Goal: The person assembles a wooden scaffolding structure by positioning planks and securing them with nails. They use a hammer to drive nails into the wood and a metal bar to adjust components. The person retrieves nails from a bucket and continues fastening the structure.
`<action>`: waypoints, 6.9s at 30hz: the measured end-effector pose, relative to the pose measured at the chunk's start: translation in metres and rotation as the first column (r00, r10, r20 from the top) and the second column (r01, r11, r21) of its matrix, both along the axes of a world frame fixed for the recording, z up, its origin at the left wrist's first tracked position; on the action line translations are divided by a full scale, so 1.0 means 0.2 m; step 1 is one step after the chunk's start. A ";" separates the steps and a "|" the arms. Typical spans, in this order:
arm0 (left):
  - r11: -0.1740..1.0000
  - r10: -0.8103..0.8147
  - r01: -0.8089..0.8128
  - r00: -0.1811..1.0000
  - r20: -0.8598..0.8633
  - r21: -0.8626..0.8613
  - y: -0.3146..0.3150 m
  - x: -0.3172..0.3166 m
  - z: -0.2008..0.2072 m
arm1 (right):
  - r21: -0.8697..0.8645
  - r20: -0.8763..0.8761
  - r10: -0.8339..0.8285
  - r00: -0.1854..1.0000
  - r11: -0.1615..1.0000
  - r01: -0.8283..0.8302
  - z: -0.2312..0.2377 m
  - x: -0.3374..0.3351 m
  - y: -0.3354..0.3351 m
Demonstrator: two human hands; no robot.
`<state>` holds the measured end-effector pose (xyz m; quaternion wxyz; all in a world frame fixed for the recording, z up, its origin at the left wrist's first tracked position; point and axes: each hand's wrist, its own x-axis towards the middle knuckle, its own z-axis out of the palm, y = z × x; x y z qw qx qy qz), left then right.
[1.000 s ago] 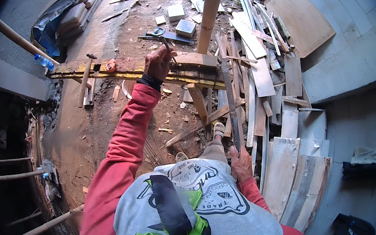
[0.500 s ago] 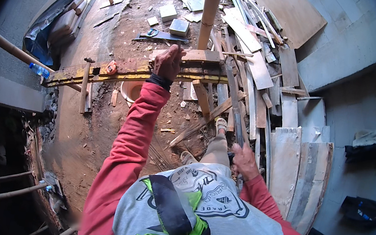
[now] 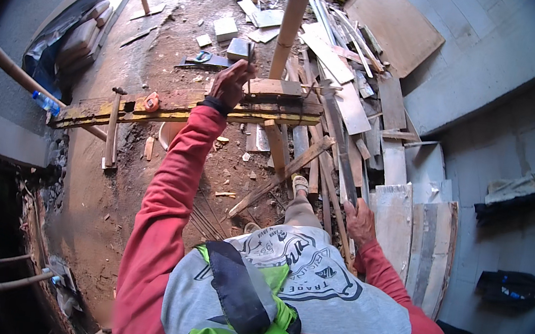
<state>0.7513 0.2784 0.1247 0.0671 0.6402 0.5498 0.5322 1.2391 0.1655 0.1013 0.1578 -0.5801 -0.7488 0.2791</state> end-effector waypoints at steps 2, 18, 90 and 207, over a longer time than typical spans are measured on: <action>0.998 0.026 -0.028 0.999 0.036 0.050 0.07 0.06 0.17 | 0.183 -0.048 -0.093 0.995 0.978 0.100 -0.11 0.02 -0.02; 0.983 -0.161 0.181 0.748 -0.644 -0.036 0.21 1.16 -0.47 | -0.568 -0.339 -0.482 0.808 0.789 0.232 -0.58 0.41 0.63; 0.706 -0.218 0.266 0.963 0.156 -0.656 0.32 1.33 -0.91 | 0.419 0.599 0.766 0.233 -0.053 -0.906 -0.47 -0.90 3.73; 1.000 -0.016 0.022 -0.113 0.993 0.018 -0.28 0.85 -0.39 | 0.260 -0.291 0.574 0.765 0.817 -0.515 -0.08 -0.32 1.64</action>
